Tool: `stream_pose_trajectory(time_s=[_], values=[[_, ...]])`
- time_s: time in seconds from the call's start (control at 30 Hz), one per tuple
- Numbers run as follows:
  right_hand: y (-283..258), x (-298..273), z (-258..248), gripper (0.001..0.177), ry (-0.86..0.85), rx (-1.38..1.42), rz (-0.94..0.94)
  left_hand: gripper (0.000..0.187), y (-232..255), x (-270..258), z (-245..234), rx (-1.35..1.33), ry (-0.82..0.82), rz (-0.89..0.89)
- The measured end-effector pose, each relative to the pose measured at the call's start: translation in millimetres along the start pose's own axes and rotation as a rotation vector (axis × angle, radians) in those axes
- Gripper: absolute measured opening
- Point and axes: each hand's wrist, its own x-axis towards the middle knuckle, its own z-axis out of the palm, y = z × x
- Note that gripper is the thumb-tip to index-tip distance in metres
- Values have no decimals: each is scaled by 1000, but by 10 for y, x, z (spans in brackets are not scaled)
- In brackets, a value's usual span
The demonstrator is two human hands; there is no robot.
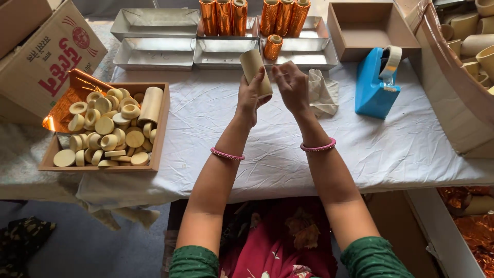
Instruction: Wiping and cleaning cylindrical cardboard tubes before assembly.
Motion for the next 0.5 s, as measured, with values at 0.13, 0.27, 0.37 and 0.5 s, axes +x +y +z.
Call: stream_pose_trajectory(time_s=[0.13, 0.27, 0.37, 0.5], values=[[35, -62, -282, 40, 240, -712, 11, 81, 129, 51, -192, -45, 29, -12], [307, -72, -433, 59, 30, -913, 362, 66, 256, -39, -225, -153, 9, -56], [700, -65, -481, 37, -59, -937, 463, 58, 52, 35, -346, -283, -19, -32], [389, -110, -379, 31, 119, -727, 294, 53, -244, 220, -520, -410, -6, -41]])
